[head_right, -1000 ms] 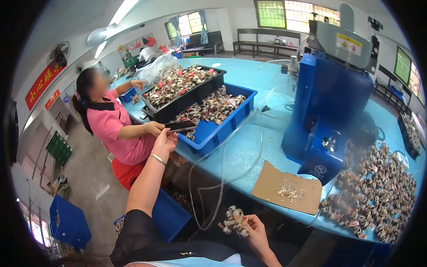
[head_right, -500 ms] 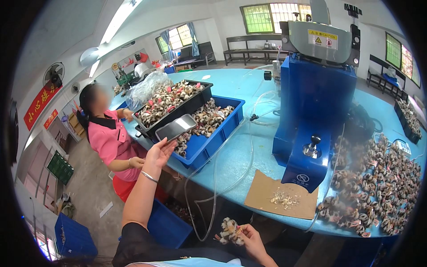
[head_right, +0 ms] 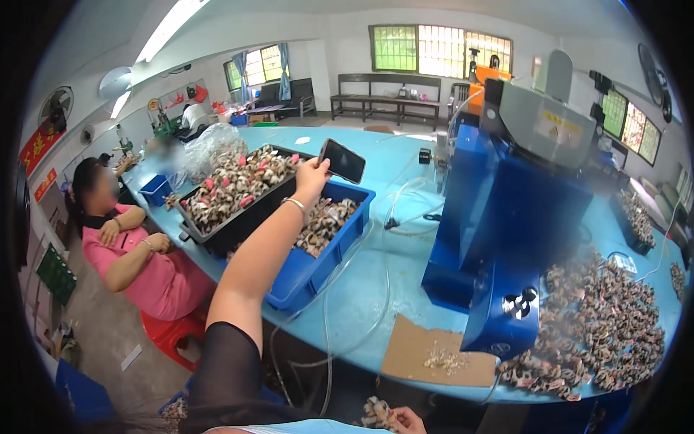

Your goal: Assembling and sorting small manufactured parts using a press machine.

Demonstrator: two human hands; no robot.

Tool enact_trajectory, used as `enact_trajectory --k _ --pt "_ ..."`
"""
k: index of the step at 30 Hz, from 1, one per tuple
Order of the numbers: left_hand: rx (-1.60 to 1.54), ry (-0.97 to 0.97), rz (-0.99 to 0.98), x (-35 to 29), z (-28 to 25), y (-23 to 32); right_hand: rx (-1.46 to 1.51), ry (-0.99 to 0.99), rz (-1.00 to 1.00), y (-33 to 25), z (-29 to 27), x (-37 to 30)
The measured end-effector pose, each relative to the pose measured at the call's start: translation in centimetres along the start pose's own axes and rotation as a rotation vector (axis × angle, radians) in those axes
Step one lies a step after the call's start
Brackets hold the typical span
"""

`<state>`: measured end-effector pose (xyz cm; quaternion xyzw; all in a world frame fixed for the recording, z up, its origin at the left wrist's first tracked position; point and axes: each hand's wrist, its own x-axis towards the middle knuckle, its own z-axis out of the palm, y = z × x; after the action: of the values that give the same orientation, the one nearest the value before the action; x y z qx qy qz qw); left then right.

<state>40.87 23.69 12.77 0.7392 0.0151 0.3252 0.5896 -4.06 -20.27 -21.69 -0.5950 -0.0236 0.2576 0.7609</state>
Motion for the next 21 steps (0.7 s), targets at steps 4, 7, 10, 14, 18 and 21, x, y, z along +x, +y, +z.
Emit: enact_trajectory --k 4,7,10,14,18,21 --pt "0.359 0.083 -0.037 2.9 8.1 -2.2 -0.047 0.183 0.084 -3.0 -1.1 -0.3" --pt "0.425 0.096 -0.020 5.9 9.0 -4.3 -0.057 0.235 0.133 -4.2 -0.7 0.7" --pt "0.480 -0.046 -0.083 8.4 11.4 -6.6 -0.075 0.317 0.169 -5.2 -1.3 0.5" --pt "0.539 -0.232 -0.203 13.1 12.4 -11.2 -0.068 0.344 0.200 -5.6 -1.3 1.6" --pt "0.470 -0.340 -0.365 14.1 14.7 -14.1 -0.061 0.409 0.209 -5.8 -2.3 1.5" --pt "0.512 -0.406 -0.401 16.1 14.7 -16.2 -0.062 0.421 0.214 -6.1 -2.9 2.2"
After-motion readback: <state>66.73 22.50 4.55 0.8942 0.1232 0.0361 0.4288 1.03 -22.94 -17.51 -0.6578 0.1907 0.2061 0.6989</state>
